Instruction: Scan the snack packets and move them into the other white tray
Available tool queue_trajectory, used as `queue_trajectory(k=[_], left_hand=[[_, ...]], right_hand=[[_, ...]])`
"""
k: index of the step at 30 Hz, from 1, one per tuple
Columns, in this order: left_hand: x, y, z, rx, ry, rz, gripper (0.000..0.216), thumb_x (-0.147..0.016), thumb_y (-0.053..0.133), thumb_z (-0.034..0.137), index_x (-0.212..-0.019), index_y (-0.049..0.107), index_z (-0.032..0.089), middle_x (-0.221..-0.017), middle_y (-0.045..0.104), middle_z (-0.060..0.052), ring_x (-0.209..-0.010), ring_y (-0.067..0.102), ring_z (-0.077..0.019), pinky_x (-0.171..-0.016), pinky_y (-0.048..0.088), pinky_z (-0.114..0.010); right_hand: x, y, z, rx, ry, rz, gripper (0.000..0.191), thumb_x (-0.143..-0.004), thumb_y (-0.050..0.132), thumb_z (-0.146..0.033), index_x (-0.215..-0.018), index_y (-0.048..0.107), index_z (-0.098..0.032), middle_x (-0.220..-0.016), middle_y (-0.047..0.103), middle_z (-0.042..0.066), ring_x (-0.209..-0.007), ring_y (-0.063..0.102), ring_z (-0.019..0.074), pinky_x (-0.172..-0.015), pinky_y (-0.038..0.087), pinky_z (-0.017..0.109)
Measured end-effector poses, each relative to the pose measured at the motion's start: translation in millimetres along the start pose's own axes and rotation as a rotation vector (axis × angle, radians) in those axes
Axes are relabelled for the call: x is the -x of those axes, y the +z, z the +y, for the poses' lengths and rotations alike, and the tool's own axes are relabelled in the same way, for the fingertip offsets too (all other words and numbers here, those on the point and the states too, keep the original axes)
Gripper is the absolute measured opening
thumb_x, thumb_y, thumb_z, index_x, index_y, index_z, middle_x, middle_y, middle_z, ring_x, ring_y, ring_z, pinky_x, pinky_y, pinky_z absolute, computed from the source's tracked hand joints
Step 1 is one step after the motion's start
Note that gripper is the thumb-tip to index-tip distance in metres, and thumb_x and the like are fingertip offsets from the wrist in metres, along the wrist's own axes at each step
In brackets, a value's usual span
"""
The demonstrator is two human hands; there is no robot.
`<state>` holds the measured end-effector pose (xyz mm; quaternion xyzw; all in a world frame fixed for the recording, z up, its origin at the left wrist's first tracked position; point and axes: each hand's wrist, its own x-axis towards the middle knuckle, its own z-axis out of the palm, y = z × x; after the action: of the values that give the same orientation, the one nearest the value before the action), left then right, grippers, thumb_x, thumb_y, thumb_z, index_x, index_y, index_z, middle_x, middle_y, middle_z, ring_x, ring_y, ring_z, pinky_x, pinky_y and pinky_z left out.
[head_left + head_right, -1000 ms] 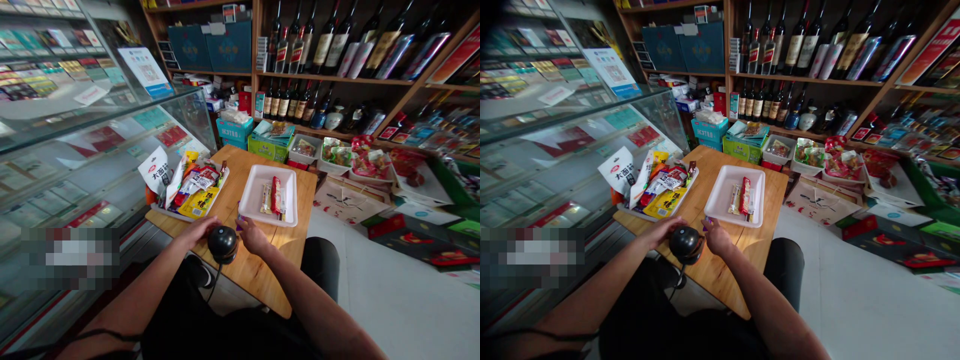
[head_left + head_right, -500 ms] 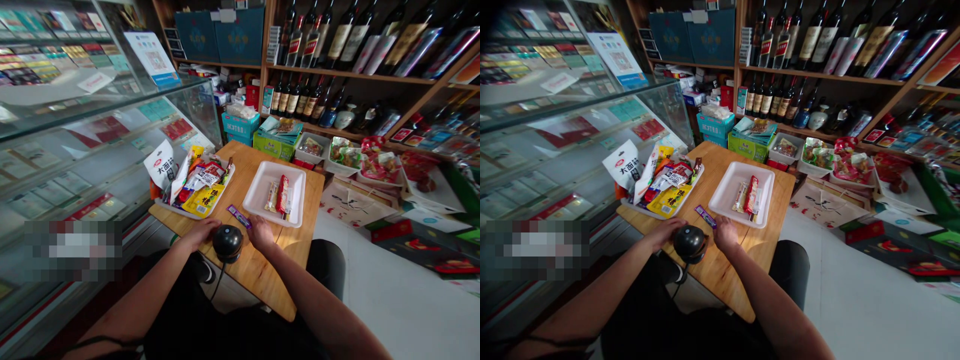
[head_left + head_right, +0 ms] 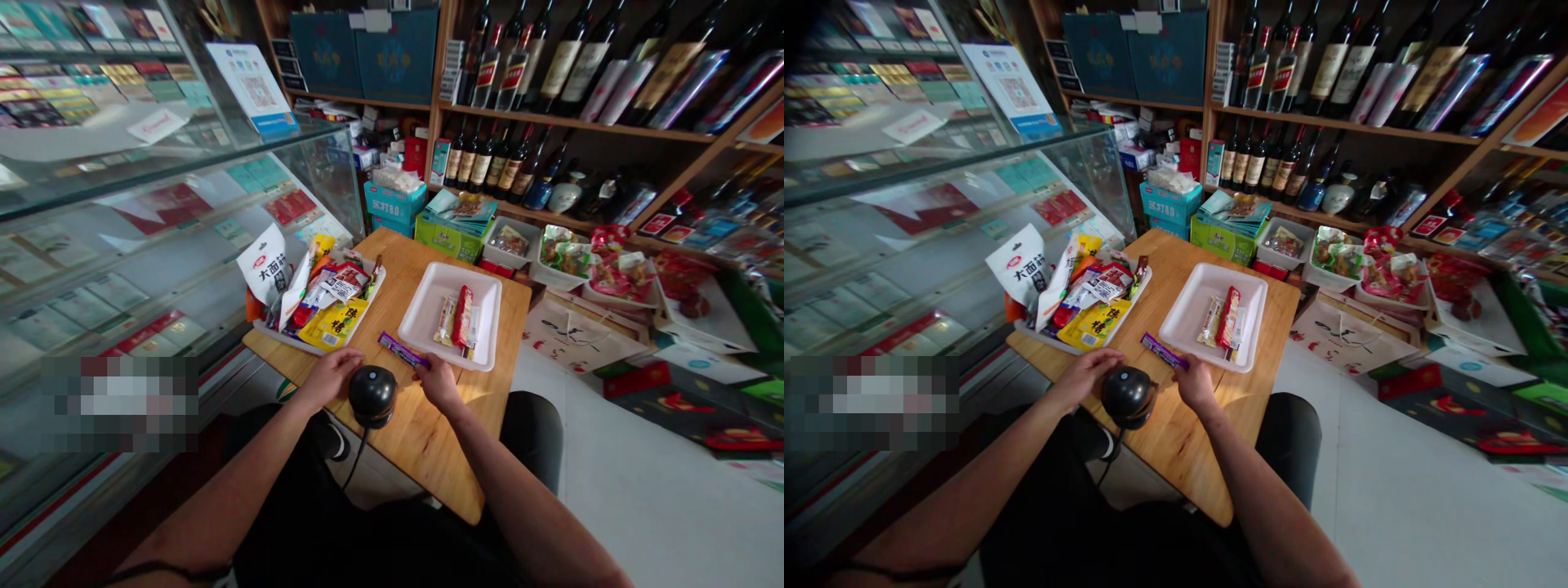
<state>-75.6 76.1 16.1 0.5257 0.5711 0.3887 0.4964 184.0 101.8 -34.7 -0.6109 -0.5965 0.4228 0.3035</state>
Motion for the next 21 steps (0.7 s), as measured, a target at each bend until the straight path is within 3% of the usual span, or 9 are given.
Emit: queue_trajectory(k=[5, 11, 21], left_hand=[[0, -4, 23, -0.153, 0.186, 0.074, 0.036, -0.088, 0.063, 0.045, -0.113, 0.069, 0.02, -0.121, 0.07, -0.009, -0.114, 0.064, -0.0251, -0.106, 0.044, -0.042], [-11, 3, 32, -0.007, 0.168, 0.044, 0.043, -0.085, 0.068, 0.042, -0.121, 0.065, 0.018, -0.128, 0.067, -0.011, -0.119, 0.063, -0.025, -0.108, 0.045, -0.043], [-11, 12, 54, 0.041, 0.153, -0.006, 0.043, -0.082, 0.071, 0.041, -0.116, 0.066, 0.015, -0.116, 0.071, -0.013, -0.106, 0.068, -0.0256, -0.097, 0.052, -0.043]], right_hand=[[10, -21, -14, -0.31, 0.015, -0.07, 0.018, -0.08, 0.058, -0.03, -0.09, 0.065, -0.016, -0.065, 0.064, 0.0, -0.056, 0.058, 0.0136, -0.055, 0.045, 0.024], [13, -38, -30, -0.339, -0.105, -0.161, 0.015, -0.078, 0.061, -0.028, -0.087, 0.064, -0.016, -0.063, 0.06, -0.002, -0.056, 0.053, 0.0118, -0.054, 0.043, 0.023], [14, -47, -44, -0.402, -0.092, -0.064, 0.027, -0.078, 0.063, -0.033, -0.098, 0.064, -0.015, -0.067, 0.061, -0.001, -0.059, 0.058, 0.0128, -0.055, 0.045, 0.024]])
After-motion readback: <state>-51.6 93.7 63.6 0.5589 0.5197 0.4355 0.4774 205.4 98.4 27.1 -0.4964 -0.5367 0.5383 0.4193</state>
